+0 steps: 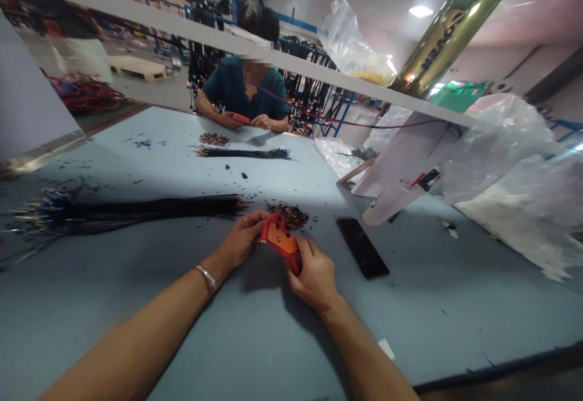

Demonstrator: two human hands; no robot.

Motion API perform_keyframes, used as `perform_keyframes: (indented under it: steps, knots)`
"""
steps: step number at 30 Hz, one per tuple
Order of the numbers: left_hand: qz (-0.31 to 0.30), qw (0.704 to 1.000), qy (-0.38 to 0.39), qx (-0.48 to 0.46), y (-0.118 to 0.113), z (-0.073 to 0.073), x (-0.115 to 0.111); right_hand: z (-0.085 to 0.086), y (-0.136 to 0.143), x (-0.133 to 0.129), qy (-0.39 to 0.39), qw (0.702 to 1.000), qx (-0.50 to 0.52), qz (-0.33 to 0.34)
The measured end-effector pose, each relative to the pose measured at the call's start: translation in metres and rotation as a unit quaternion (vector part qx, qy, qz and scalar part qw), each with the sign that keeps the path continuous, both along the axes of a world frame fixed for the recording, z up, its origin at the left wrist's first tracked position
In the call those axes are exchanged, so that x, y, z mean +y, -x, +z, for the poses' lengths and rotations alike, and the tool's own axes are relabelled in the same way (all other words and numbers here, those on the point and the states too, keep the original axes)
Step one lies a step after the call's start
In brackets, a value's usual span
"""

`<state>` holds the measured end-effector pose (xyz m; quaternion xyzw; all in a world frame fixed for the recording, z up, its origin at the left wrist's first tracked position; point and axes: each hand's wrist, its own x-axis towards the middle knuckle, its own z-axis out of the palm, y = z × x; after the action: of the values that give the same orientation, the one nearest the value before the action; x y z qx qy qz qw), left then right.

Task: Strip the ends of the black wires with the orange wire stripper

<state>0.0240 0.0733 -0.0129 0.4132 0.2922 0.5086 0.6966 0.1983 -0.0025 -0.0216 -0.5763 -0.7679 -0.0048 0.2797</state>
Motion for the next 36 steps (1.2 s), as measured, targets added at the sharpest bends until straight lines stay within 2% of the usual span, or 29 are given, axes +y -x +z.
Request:
perform_keyframes:
  steps: [26,36]
  knots:
    - [-0.060,0.998,-0.004,-0.005,0.0082,-0.0013,0.0040,0.0035,-0.0066,0.0035,-0.033,0.999,-0.001,0.014]
    - [-0.069,0.996,-0.043,0.020,0.0094,-0.0071,0.0077,-0.0002,-0.0072,0.0035,-0.022,1.000,-0.007,0.017]
